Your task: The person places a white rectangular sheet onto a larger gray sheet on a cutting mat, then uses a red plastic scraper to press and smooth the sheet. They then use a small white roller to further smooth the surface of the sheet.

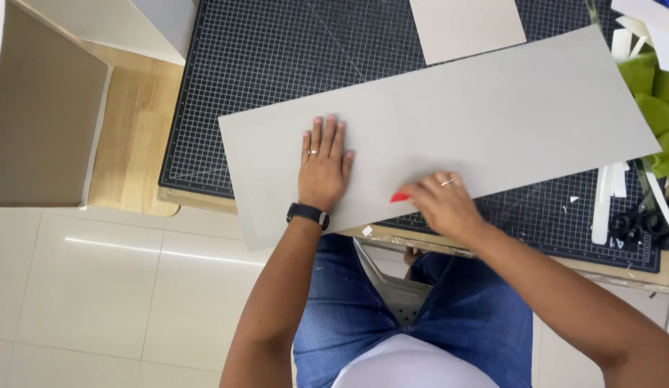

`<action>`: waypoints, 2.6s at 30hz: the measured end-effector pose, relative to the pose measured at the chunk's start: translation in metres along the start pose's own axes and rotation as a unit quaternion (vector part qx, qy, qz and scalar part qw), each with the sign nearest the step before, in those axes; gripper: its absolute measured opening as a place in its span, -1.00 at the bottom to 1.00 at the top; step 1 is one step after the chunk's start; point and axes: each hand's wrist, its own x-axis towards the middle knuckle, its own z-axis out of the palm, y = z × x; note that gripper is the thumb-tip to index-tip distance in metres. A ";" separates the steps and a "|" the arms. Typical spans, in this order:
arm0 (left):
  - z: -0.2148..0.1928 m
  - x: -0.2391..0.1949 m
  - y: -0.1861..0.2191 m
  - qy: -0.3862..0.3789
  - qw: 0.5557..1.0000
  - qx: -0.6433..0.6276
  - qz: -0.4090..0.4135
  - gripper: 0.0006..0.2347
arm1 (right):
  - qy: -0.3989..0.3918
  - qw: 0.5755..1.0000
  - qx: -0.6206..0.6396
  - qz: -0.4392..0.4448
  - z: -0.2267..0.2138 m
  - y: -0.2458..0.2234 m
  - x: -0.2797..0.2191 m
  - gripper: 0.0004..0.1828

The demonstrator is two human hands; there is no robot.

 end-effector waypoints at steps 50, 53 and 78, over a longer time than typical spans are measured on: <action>0.002 -0.041 -0.002 0.172 0.984 -0.050 0.002 -0.63 | 0.011 1.000 0.011 -0.007 0.024 -0.032 0.086 -0.64; 0.002 -0.046 0.000 0.150 0.988 -0.040 0.001 -0.61 | -0.008 0.999 0.029 -0.022 0.003 -0.057 0.048 -0.68; 0.011 0.010 0.012 0.167 0.985 -0.014 0.035 -0.60 | 0.049 0.996 -0.037 0.061 0.066 0.065 0.214 -0.66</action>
